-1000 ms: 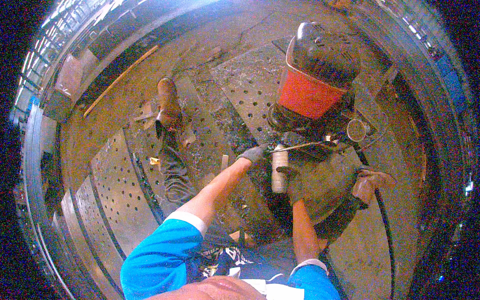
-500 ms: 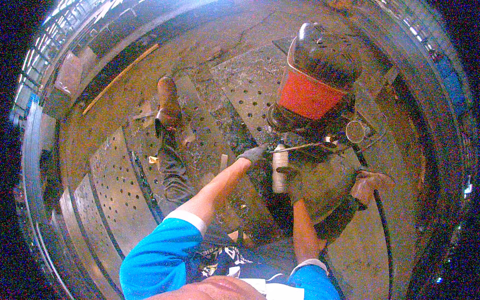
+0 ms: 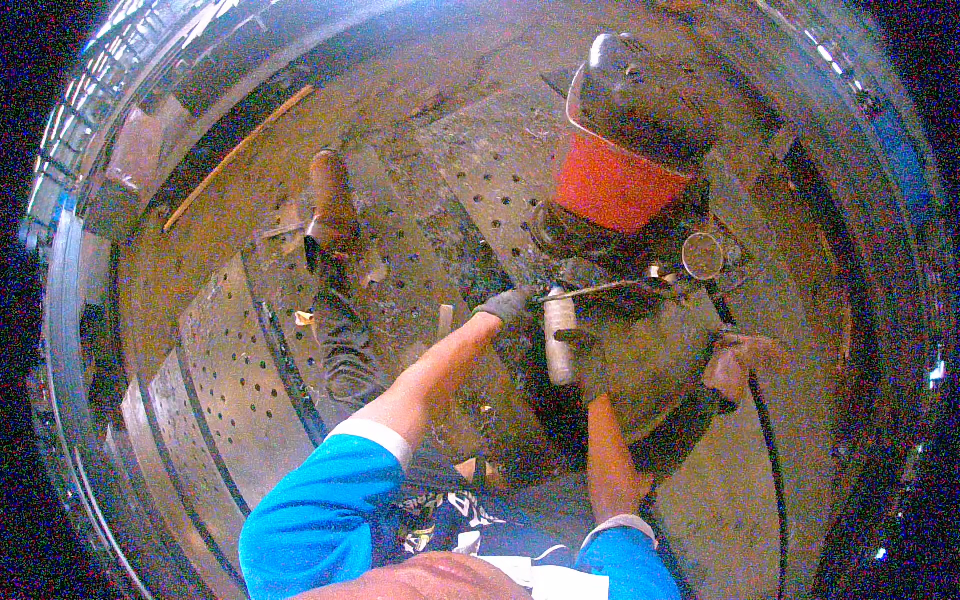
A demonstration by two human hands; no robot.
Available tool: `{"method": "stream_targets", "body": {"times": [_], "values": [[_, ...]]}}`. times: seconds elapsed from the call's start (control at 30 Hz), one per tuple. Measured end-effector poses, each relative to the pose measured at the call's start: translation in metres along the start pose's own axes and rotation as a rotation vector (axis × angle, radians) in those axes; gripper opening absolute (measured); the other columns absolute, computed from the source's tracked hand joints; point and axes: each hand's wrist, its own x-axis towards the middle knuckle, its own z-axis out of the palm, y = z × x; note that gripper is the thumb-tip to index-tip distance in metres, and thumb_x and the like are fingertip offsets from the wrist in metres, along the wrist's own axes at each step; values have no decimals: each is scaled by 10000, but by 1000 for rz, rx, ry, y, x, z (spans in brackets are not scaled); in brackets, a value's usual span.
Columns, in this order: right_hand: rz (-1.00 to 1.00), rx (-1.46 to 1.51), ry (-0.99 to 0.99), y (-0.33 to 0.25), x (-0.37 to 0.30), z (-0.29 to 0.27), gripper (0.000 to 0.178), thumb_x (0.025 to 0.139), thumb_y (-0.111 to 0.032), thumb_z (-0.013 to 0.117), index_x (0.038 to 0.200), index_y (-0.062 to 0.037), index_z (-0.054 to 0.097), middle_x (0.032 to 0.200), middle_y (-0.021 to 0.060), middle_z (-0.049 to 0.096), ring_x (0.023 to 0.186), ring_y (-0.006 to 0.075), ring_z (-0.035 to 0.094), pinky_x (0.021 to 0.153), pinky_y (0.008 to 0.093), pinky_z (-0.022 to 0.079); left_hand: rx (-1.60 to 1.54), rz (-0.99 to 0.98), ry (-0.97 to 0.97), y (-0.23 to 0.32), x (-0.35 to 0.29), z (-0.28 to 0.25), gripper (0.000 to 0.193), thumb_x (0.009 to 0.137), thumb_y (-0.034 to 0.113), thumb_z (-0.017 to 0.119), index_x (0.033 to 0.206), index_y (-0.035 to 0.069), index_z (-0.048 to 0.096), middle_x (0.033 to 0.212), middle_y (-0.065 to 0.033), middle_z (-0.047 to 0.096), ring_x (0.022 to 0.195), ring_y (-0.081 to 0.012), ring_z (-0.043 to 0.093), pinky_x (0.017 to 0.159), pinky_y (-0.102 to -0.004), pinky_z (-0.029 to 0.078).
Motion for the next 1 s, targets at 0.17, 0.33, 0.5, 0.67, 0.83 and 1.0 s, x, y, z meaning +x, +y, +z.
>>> {"method": "stream_targets", "body": {"times": [0.17,0.33,0.5,0.67,0.83,1.0], "values": [[-23,-256,-7,7,-10,-5,528,1057,-433,439,1046,-30,780,1061,86,750,928,202,679,839,378,570,28,86,67,-27,10,14,501,884,290,702,1317,88,550,1182,-274,693,1110,-462,664,918,-533,539],[7,47,10,19,-50,-6,677,1059,-517,331,1058,-5,774,1070,96,750,991,217,679,903,381,568,57,50,31,-36,15,16,340,927,358,663,1158,115,723,1058,-233,749,997,-435,717,843,-511,562],[-22,83,192,32,-99,-11,425,1019,-375,474,1092,-87,778,1095,77,730,969,206,673,893,348,556,-77,-41,-29,-13,7,6,495,880,346,750,1224,35,575,1065,-266,724,992,-468,691,848,-520,531],[-100,160,327,8,-133,-21,432,1015,-396,477,1138,-92,758,1163,82,698,1048,218,641,958,365,512,32,22,38,-15,11,3,459,904,344,724,1239,63,581,1052,-268,721,1005,-470,686,834,-528,521],[-298,58,513,-45,-167,-53,424,1030,-375,469,1188,-88,739,1221,91,663,1119,237,613,1009,389,483,35,-74,23,-8,-7,-17,462,897,380,738,1234,104,585,988,-245,713,926,-381,702,791,-496,528],[-603,-141,774,-112,-200,-125,421,1044,-354,461,1237,-84,720,1280,101,627,1189,256,585,1059,414,454,-87,-117,171,-9,-45,-89,408,877,390,792,1058,56,644,807,-112,683,709,-218,624,640,-399,503]]}}
